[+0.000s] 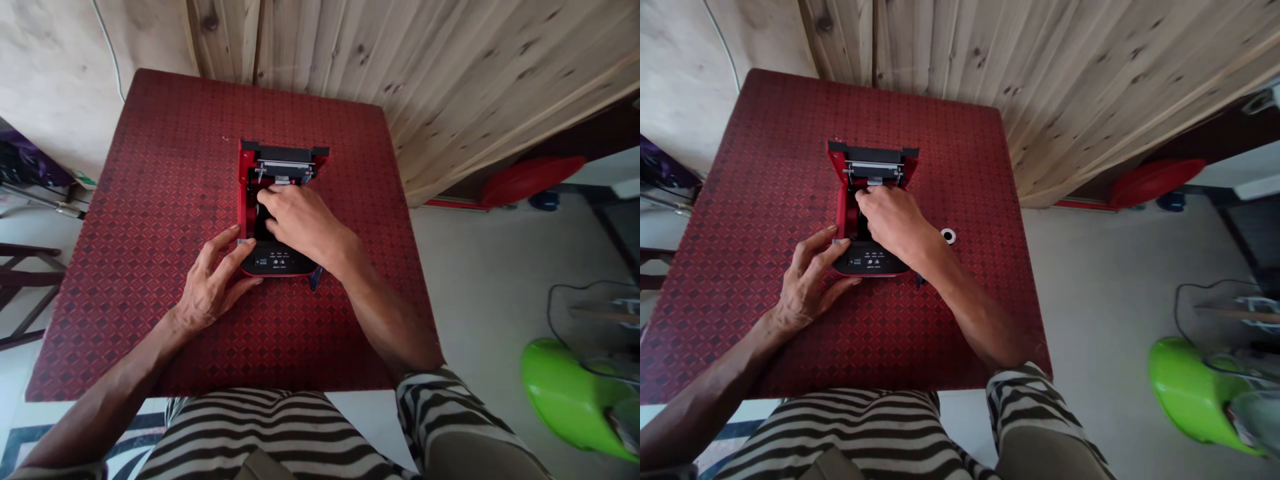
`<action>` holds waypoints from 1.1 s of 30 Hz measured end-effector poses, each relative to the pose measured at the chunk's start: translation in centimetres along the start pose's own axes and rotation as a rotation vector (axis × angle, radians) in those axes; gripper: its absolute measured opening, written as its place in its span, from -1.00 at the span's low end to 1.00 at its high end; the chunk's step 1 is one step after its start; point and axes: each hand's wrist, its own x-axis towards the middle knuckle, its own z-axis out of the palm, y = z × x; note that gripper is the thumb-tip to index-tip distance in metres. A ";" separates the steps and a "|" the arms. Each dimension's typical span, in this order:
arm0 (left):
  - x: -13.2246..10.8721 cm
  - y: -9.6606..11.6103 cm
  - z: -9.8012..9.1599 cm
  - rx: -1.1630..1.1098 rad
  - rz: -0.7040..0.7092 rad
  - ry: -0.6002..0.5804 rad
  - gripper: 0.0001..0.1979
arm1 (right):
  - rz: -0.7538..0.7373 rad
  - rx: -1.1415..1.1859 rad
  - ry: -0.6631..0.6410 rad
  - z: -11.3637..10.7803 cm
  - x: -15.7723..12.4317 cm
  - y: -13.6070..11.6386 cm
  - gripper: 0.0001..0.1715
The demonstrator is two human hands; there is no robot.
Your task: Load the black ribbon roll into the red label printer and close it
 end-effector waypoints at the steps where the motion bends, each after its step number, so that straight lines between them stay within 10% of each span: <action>1: 0.0 0.0 0.0 0.000 0.000 0.000 -0.17 | 0.006 0.000 0.013 -0.1 -0.1 0.0 -0.59; 20: 0.1 -0.2 0.1 0.008 0.004 0.011 -0.22 | -0.010 -0.014 0.167 -1.0 -2.3 -1.4 -0.69; 27: 0.3 -0.2 -0.1 0.010 0.009 0.022 -0.23 | -0.017 0.537 0.537 -2.8 -10.4 2.1 -0.77; 33: 0.3 -0.4 0.0 0.038 0.011 0.032 -0.27 | 0.093 0.988 0.386 2.9 -17.2 1.7 -0.59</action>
